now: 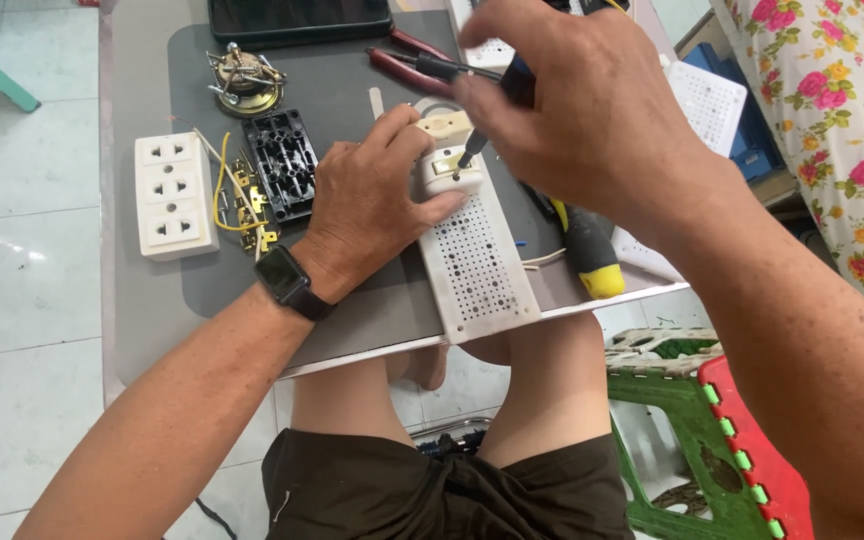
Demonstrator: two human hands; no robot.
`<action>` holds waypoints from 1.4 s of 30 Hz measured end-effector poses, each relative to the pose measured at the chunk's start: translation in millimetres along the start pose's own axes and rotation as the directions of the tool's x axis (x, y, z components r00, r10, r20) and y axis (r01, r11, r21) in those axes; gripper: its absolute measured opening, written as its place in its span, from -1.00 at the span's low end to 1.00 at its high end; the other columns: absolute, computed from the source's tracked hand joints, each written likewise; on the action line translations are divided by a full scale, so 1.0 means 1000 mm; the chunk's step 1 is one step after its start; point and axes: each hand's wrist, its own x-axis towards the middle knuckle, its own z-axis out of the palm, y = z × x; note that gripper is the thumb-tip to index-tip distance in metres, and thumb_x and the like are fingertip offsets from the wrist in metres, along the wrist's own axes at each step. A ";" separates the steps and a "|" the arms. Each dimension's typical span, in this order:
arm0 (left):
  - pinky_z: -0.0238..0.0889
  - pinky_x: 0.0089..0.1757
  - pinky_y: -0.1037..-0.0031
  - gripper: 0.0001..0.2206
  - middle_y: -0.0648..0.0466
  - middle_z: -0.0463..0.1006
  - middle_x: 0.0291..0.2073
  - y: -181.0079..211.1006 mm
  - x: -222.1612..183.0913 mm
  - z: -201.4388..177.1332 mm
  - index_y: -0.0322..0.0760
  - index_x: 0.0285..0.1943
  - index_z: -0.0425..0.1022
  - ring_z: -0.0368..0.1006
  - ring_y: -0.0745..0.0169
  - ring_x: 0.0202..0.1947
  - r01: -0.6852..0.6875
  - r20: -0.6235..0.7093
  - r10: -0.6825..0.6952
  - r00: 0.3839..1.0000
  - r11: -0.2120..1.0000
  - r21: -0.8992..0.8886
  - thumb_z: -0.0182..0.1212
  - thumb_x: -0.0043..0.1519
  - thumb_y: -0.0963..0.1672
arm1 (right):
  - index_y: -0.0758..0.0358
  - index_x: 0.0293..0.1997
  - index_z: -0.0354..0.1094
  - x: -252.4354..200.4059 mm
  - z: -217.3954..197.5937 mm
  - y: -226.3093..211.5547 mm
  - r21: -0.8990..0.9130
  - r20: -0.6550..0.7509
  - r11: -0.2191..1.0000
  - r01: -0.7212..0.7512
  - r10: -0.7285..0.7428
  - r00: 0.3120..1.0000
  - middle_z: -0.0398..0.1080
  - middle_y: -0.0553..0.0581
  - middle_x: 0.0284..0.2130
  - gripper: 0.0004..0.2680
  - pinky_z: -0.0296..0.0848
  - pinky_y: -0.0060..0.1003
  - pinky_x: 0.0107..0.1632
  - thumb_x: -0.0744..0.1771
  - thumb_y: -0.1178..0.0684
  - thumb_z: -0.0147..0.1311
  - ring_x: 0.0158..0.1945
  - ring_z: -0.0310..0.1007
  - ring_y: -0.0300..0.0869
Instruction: A person is wiring and assembling an electrical switch and outlet on a workbench using hand tools.
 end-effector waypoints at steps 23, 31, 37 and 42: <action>0.21 -0.03 -0.10 -0.53 -0.19 0.25 0.19 -0.007 -0.005 0.008 -0.26 -0.13 0.40 0.09 -0.49 0.27 0.036 0.056 -0.028 0.998 0.989 -0.141 0.56 -0.07 -0.02 | 0.27 0.01 0.43 -0.001 -0.004 -0.001 -0.096 -0.048 0.994 0.042 -0.047 0.998 0.40 0.19 -0.60 -0.85 0.15 -0.09 -0.54 0.35 0.23 0.10 -0.62 0.31 0.05; 0.20 0.00 -0.06 -0.51 -0.10 0.28 0.19 -0.005 0.001 0.003 -0.17 -0.05 0.38 0.10 -0.36 0.29 -0.145 -0.052 0.141 0.989 0.986 -0.080 0.59 -0.01 0.00 | 0.27 0.02 0.43 -0.002 0.007 0.004 -0.060 -0.103 0.997 0.057 -0.063 0.993 0.41 0.23 -0.53 -0.83 0.17 0.00 -0.46 0.33 0.24 0.09 -0.59 0.29 0.13; 0.17 0.00 -0.05 -0.71 0.01 0.39 0.06 -0.008 0.002 0.006 -0.10 -0.16 0.47 0.16 -0.33 0.24 -0.109 -0.042 0.103 0.994 0.972 -0.209 0.47 0.09 -0.01 | 0.30 0.00 0.45 0.001 0.006 0.007 -0.085 -0.064 0.996 0.035 -0.040 0.997 0.47 0.20 -0.39 -0.82 0.19 -0.04 -0.44 0.41 0.01 0.26 -0.44 0.41 0.06; 0.17 -0.02 -0.03 -0.87 0.03 0.43 0.05 -0.005 0.002 0.001 -0.16 -0.24 0.56 0.19 -0.32 0.23 -0.161 -0.068 0.149 0.986 0.957 -0.240 0.42 0.14 -0.11 | 0.32 0.07 0.41 0.003 -0.003 0.000 -0.056 -0.041 0.996 0.067 -0.069 0.997 0.43 0.22 -0.31 -0.77 0.17 -0.02 -0.41 0.30 0.26 0.08 -0.35 0.32 0.11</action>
